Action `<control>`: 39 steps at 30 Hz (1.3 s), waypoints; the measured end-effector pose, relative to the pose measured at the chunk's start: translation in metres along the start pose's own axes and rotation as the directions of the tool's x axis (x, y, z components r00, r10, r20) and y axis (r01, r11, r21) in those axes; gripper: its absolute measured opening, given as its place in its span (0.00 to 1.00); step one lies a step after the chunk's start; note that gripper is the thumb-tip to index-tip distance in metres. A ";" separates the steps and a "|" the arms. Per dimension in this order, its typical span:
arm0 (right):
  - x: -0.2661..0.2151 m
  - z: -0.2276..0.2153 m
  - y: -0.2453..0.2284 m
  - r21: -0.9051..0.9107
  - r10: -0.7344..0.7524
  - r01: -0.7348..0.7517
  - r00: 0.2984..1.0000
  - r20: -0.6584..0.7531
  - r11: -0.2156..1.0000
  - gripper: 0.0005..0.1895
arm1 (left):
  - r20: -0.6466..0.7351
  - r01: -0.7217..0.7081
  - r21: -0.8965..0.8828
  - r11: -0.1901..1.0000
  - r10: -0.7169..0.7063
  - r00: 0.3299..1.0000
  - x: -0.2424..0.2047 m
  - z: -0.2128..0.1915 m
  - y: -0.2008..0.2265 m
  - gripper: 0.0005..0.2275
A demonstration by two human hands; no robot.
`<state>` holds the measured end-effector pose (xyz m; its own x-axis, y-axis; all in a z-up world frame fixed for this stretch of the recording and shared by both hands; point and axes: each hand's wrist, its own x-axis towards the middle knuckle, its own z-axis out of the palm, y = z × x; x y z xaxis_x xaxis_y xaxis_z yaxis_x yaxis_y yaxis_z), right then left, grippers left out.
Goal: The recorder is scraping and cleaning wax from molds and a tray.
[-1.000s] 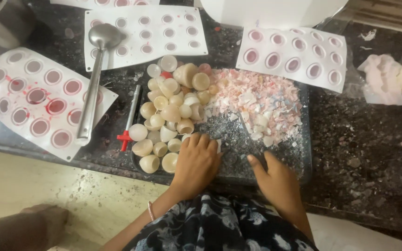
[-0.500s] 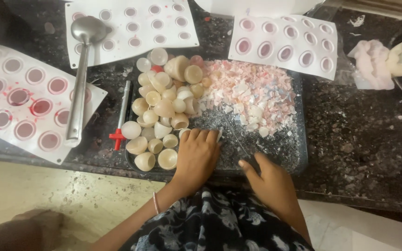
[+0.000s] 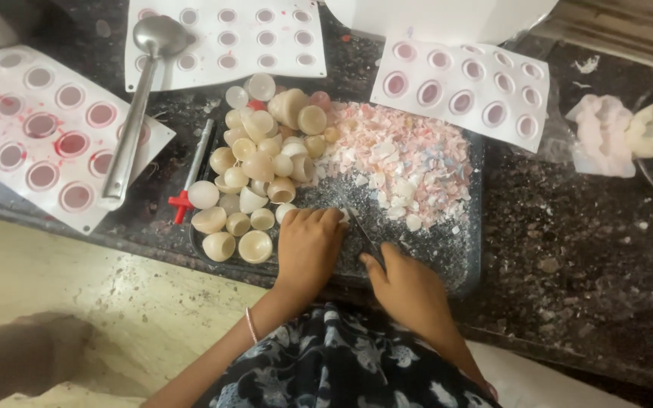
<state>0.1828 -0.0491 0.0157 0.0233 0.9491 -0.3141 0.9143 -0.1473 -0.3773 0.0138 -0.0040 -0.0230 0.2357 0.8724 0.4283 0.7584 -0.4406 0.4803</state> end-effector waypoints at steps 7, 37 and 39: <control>0.005 0.002 0.010 -0.068 -0.091 0.092 0.996 0.011 0.993 0.22 | -0.113 0.076 -0.080 0.994 -0.084 0.990 0.012 -0.005 0.012 0.04; 0.002 0.014 0.021 -0.079 -0.201 0.192 0.970 -0.138 0.978 0.19 | 0.318 0.143 0.219 0.965 -0.209 0.925 0.130 0.076 -0.022 0.43; 0.002 0.012 0.020 -0.072 -0.208 0.199 0.967 -0.147 0.977 0.19 | 0.345 0.151 0.243 0.958 -0.230 0.910 0.130 0.072 -0.020 0.43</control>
<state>0.1961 -0.0535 -0.0033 -0.1082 0.9894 -0.0967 0.9275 0.0655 -0.3681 0.0733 0.1332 -0.0319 0.2493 0.9683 0.0154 0.9098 -0.2396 0.3390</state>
